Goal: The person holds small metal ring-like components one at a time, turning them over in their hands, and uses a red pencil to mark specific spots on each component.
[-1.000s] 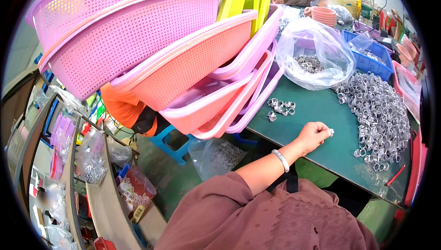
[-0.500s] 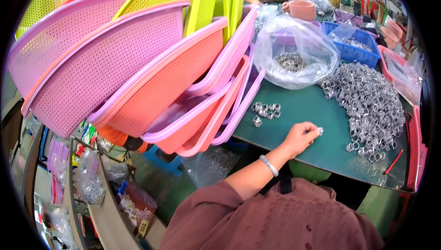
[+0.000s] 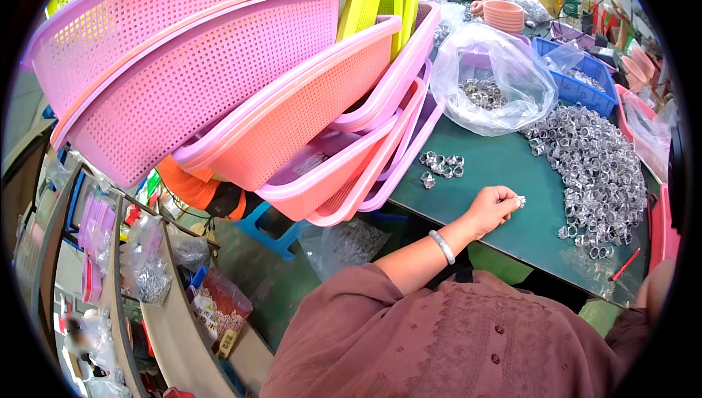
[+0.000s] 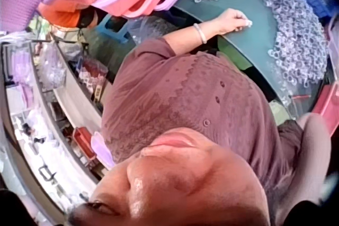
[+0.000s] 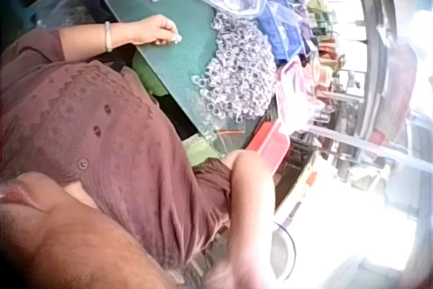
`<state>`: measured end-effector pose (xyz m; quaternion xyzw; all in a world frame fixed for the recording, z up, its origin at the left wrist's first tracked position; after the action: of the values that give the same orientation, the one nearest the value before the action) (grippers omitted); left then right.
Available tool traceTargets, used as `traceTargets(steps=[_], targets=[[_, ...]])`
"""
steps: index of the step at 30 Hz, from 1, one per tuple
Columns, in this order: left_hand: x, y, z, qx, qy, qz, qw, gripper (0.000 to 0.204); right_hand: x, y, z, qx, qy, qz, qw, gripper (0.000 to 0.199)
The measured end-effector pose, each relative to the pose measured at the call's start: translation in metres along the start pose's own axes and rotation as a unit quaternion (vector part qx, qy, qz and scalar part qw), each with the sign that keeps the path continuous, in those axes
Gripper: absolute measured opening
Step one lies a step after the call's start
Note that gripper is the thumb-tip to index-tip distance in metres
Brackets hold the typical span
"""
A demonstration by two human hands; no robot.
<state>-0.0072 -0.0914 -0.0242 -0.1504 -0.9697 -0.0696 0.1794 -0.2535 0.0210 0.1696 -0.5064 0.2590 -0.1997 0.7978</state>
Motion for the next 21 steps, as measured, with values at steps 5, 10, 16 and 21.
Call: traceTargets(steps=[5,10,16,21], targets=[[-0.01,0.0,0.0,-0.045,0.064,-0.037,0.996,0.012,0.019,-0.016,0.001,0.007,-0.093,-0.042,0.995,0.034],[0.009,-0.013,-0.018,-0.04,0.095,-0.007,0.995,0.008,0.117,0.005,-0.032,0.099,-0.062,0.308,0.944,0.042],[0.024,-0.029,-0.033,-0.032,0.082,0.005,0.996,0.006,0.153,0.056,-0.079,0.13,-0.082,0.385,0.91,0.047],[0.03,-0.041,-0.037,-0.031,0.044,0.034,0.998,0.007,0.161,0.058,-0.087,0.163,-0.118,0.353,0.914,0.035]])
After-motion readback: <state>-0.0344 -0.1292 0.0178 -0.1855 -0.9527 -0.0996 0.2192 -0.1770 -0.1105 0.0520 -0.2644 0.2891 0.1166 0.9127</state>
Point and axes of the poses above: each hand's wrist, its own y-axis away from the middle knuckle, its own x-axis out of the palm, z = x × y, the point moved 5 cm from there along -y, towards the middle knuckle, and after that the axes turned 8 degrees about y, right-handed, at the moved point
